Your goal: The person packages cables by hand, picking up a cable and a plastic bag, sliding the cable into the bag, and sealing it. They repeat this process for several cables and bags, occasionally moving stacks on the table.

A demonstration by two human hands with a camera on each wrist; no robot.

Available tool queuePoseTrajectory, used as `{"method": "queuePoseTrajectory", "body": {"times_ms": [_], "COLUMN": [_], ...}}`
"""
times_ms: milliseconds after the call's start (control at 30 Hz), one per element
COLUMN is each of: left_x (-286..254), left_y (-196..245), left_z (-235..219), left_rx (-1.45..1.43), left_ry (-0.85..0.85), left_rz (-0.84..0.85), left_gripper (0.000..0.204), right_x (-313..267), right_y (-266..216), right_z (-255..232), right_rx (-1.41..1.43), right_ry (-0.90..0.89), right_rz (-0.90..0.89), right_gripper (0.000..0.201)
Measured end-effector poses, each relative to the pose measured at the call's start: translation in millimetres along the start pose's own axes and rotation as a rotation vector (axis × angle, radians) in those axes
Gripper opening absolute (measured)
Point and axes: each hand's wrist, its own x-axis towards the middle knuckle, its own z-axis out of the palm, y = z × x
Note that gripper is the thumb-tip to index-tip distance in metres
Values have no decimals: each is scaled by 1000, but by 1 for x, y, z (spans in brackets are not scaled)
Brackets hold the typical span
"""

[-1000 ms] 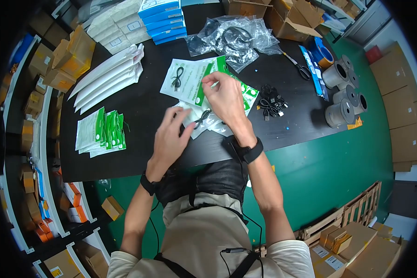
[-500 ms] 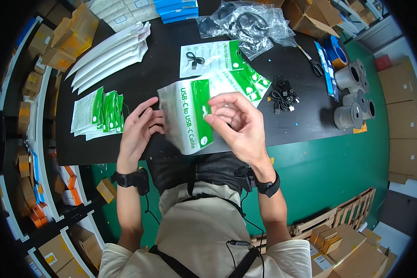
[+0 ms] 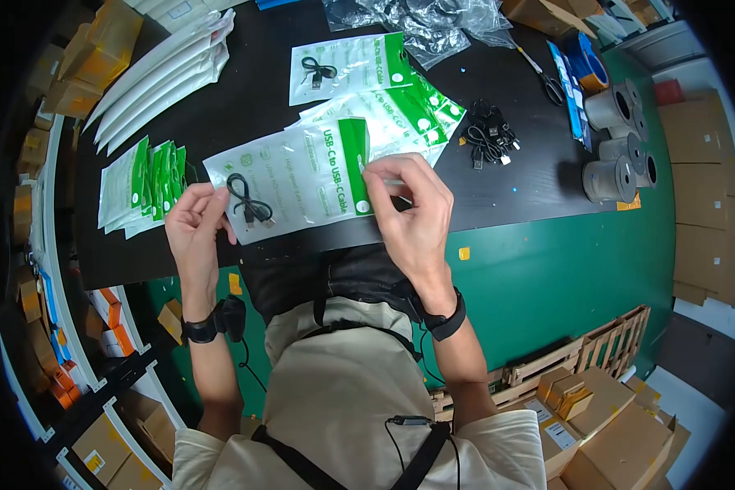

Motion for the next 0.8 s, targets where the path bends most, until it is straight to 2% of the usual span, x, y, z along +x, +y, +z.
{"method": "queuePoseTrajectory", "body": {"times_ms": [67, 167, 200, 300, 467, 600, 700, 800], "left_x": [2, 1, 1, 1, 2, 5, 10, 13], "left_y": [-4, -6, -6, -3, 2, 2, 1, 2], "left_z": [0, 1, 1, 1, 1, -1, -5, -9], "left_rx": [101, 162, 192, 211, 211, 236, 232, 222], "left_ry": [53, 79, 92, 87, 86, 69, 50, 32], "left_rz": [60, 113, 143, 158, 177, 173, 162, 132], "left_gripper": [9, 9, 9, 9, 9, 10, 10, 10], "right_x": [-1, -1, -2, -4, -3, -3, -2, 0], "right_y": [3, 12, 13, 15, 3, 8, 8, 18], "right_z": [2, 2, 1, -5, 2, 9, 6, 5], "right_rx": [1, 241, 242, 314, 312, 258, 204, 189], "right_ry": [2, -63, -64, -207, -215, -200, -193, -215], "right_rz": [-11, 147, 148, 324, 343, 221, 344, 367], "right_gripper": [12, 13, 13, 17, 16, 16, 15, 14]}}
